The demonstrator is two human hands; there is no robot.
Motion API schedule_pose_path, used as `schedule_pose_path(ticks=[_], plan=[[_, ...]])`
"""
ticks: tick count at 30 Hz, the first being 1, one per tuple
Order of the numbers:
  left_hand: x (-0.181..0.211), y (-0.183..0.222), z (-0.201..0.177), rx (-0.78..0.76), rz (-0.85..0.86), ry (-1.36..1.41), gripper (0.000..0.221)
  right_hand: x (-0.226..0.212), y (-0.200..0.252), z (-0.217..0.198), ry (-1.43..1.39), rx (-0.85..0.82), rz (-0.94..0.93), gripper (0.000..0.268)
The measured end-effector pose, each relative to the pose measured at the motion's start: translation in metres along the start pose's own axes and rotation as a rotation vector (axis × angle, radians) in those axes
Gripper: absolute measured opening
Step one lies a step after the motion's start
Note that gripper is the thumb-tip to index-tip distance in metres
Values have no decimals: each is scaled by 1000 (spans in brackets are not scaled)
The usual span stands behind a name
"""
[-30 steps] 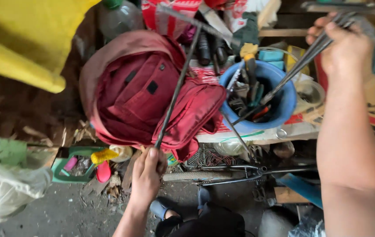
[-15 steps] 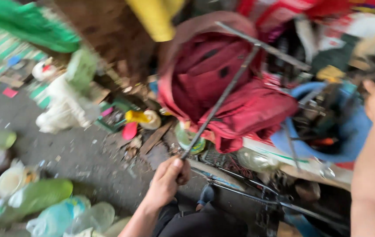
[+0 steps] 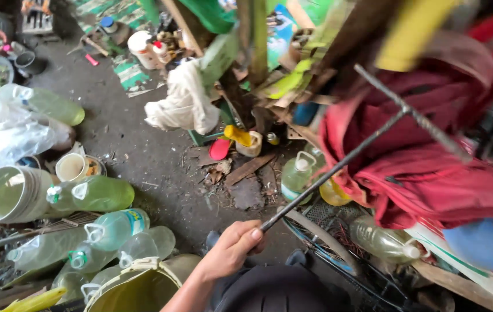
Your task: The person sits on the ground beside a motorcycle's front wheel and services the brake caliper. They use a long metal rod to press and lever the caliper, remove the old brake pads by hand, fit new pads into the caliper, and reposition the caliper against the brake disc.
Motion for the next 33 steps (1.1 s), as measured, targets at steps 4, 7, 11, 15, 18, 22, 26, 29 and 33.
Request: schedule_pose_path(ticks=[4,7,11,15,18,22,26,29,33], plan=[[8,35,-63,44,45,-144,39,84,-26,288,-274,-192,96,62],[3,57,-106,55,24,-164,38,97,-43,523,-421,-273,168,67],[-7,90,-164,167,-19,-267,25,182,-89,634,-575,-257,285,42],[9,124,-223,402,-84,-324,20,283,-137,642,-641,20,484,16],[53,142,-254,572,73,-508,17,353,-155,651,-702,46,628,13],[83,165,-283,721,263,-574,26,435,-160,659,-672,168,821,16],[67,187,-320,874,178,-622,25,491,-145,698,-665,266,979,15],[39,204,-355,1021,81,-638,21,530,-146,731,-626,285,1063,14],[28,216,-409,1185,30,-677,25,589,-159,780,-586,238,1232,16]])
Point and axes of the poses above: each hand's wrist, its own y-axis away from the middle knuckle, its own z-axis out of the palm, x = y × z, the point moved 10 cm from there along -y, towards the middle knuckle, and after that the axes turned 13 degrees about -y, right-handed, at the moved point
